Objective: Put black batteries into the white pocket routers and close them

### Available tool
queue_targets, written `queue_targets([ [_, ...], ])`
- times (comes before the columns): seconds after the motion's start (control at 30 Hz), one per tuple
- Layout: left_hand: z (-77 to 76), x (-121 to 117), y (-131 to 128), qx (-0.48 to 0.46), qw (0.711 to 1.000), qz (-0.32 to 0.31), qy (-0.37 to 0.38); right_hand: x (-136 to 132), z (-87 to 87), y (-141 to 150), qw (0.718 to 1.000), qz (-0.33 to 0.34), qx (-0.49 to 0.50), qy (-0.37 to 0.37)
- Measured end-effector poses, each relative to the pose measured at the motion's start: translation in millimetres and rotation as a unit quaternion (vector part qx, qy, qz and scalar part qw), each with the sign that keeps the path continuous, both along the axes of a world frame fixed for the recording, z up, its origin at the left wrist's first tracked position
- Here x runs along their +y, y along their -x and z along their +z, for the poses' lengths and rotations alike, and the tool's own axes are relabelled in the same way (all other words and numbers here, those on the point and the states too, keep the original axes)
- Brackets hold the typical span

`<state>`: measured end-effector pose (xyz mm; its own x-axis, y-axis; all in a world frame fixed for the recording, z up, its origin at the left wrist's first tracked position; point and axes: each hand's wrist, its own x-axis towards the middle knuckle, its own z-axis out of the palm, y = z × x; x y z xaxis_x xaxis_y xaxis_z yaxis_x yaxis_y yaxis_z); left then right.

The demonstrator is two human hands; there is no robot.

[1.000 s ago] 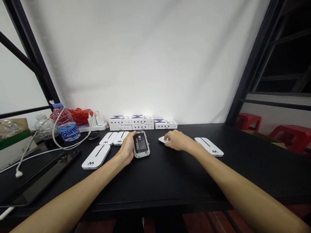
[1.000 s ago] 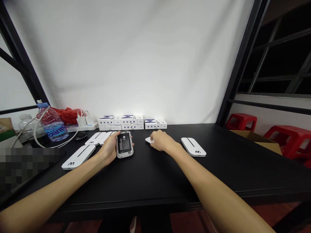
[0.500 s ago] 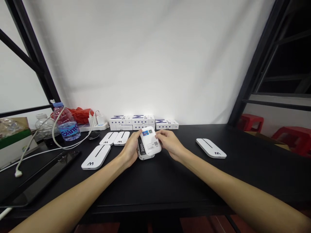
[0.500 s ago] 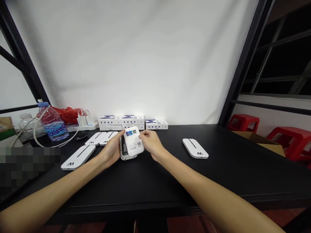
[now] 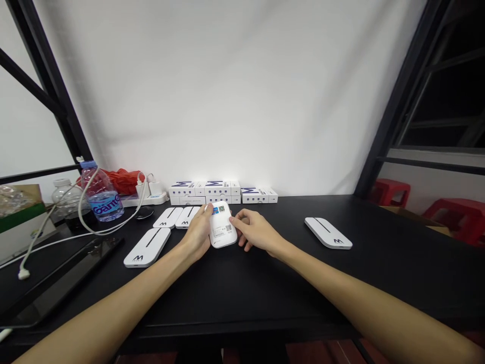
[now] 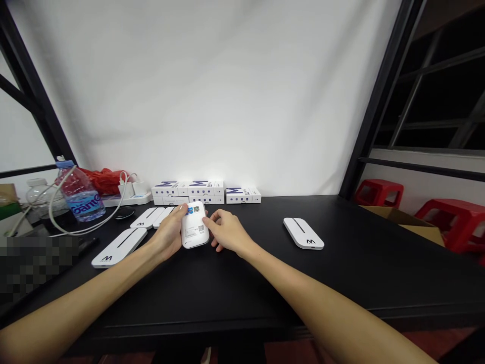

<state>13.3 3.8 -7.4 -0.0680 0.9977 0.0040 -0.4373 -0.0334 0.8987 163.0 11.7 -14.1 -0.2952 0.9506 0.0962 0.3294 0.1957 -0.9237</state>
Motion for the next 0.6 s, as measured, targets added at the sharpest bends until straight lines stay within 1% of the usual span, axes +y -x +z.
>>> queue_targets([
  [0.07, 1.7, 0, 1, -0.005, 1.000, 0.011, -0.008, -1, 1.1, 0, 1.000, 0.006, -0.007, 0.030],
  [0.13, 3.0, 0, 2, -0.016, 0.999, 0.018, -0.025, -3, 2.1, 1, 0.999, 0.017, -0.014, 0.041],
  [0.23, 4.2, 2, 4, -0.025, 0.999, 0.007, -0.047, -6, 3.6, 2, 0.995, 0.093, -0.024, 0.039],
  [0.3, 4.6, 4, 5, -0.025, 0.998, -0.006, -0.054, -8, 4.9, 3, 0.992, 0.121, -0.026, 0.020],
  [0.33, 4.8, 5, 6, -0.023, 0.998, -0.009, -0.056, -9, 5.8, 3, 0.993, 0.114, -0.034, -0.004],
  [0.4, 5.1, 7, 9, -0.007, 0.998, 0.002, -0.060, -11, 7.7, 2, 0.991, 0.079, -0.067, -0.079],
  [0.47, 5.4, 10, 14, 0.046, 0.995, 0.038, -0.078, -14, 9.2, 1, 0.978, 0.048, -0.108, -0.171],
  [0.53, 5.5, 12, 18, 0.133, 0.979, 0.097, -0.121, -18, 9.5, 1, 0.960, 0.035, -0.134, -0.244],
  [0.6, 5.2, 12, 22, 0.225, 0.949, 0.151, -0.158, -23, 8.5, 4, 0.948, 0.041, -0.146, -0.278],
])
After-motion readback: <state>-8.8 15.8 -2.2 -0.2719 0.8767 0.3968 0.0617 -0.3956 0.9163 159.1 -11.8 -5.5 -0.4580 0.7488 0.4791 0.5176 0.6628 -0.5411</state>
